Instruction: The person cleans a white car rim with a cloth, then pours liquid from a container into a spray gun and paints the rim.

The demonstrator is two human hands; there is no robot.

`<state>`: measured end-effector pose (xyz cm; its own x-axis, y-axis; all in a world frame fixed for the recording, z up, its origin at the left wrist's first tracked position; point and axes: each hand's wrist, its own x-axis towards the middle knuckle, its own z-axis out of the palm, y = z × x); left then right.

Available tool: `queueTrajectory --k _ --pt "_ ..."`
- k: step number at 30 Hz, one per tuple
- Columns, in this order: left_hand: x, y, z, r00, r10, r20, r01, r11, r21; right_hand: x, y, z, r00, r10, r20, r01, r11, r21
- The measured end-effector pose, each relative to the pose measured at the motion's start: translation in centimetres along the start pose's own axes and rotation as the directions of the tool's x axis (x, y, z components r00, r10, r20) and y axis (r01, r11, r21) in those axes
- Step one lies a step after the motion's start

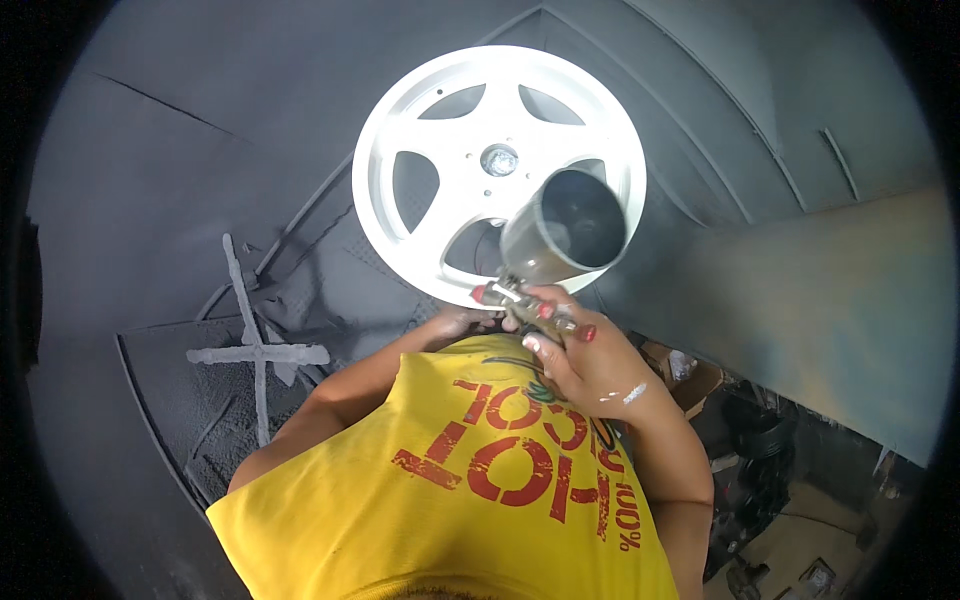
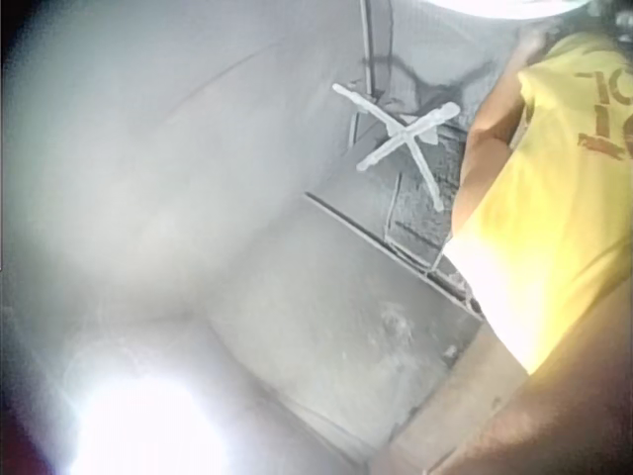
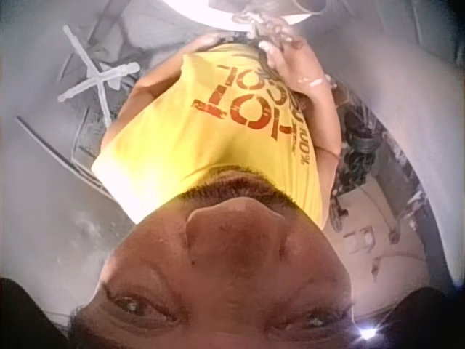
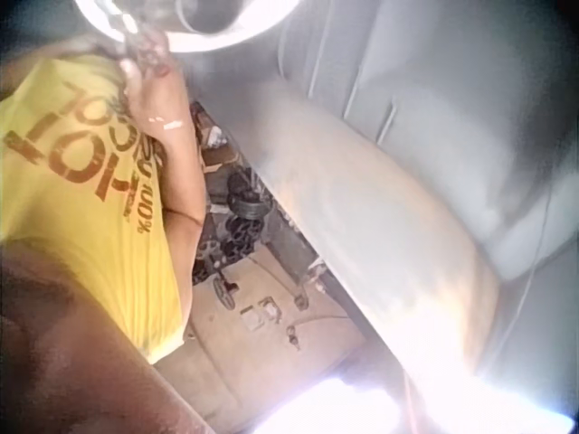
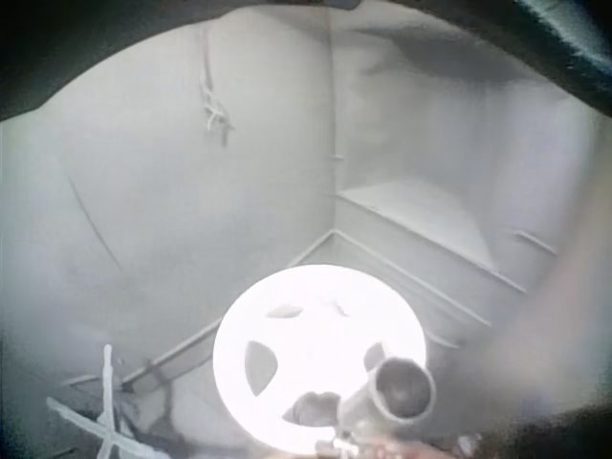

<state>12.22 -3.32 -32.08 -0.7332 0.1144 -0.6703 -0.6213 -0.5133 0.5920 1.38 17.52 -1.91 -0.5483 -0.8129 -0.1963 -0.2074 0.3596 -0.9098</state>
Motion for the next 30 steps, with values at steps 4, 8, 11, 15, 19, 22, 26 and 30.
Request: queueTrajectory --k 4,8,11,15,19,22,26,30 --pt "0.2 0.5 0.7 1.000 0.017 0.022 -0.017 0.999 0.028 2.6 -0.4 -0.1 0.985 -0.168 0.046 0.174 0.959 -0.222" --pt "1.6 -0.6 -0.5 0.997 -0.012 0.070 0.001 0.989 0.150 6.4 -1.0 -1.1 0.916 -0.313 -0.252 0.211 0.908 -0.362" --pt "1.2 -0.1 -0.3 0.995 -0.071 0.066 0.063 0.991 0.119 7.5 -0.9 -3.1 0.844 -0.149 -0.515 -0.023 0.949 -0.313" --pt "1.9 -0.9 -0.8 0.994 -0.057 0.091 0.046 0.992 0.115 5.1 3.0 -6.5 0.665 -0.220 -0.714 -0.152 0.896 -0.418" --pt "0.6 0.3 -0.9 0.971 -0.188 0.150 0.104 0.890 0.443 -0.2 6.7 -6.4 0.563 0.187 -0.805 -0.285 0.958 0.024" --pt "1.0 -2.5 -5.7 0.983 -0.145 0.114 0.004 0.632 0.775 -5.6 16.2 -4.0 0.555 0.254 -0.792 -0.372 0.927 0.036" --pt "-2.0 -8.3 -12.2 0.973 -0.215 -0.081 0.158 0.369 0.916 -12.1 27.7 2.7 0.645 0.251 -0.722 -0.345 0.939 0.018" --pt "-8.8 -13.2 -12.5 0.855 -0.476 -0.206 0.359 0.255 0.898 -16.6 32.1 7.4 0.674 0.374 -0.637 -0.501 0.865 -0.022"
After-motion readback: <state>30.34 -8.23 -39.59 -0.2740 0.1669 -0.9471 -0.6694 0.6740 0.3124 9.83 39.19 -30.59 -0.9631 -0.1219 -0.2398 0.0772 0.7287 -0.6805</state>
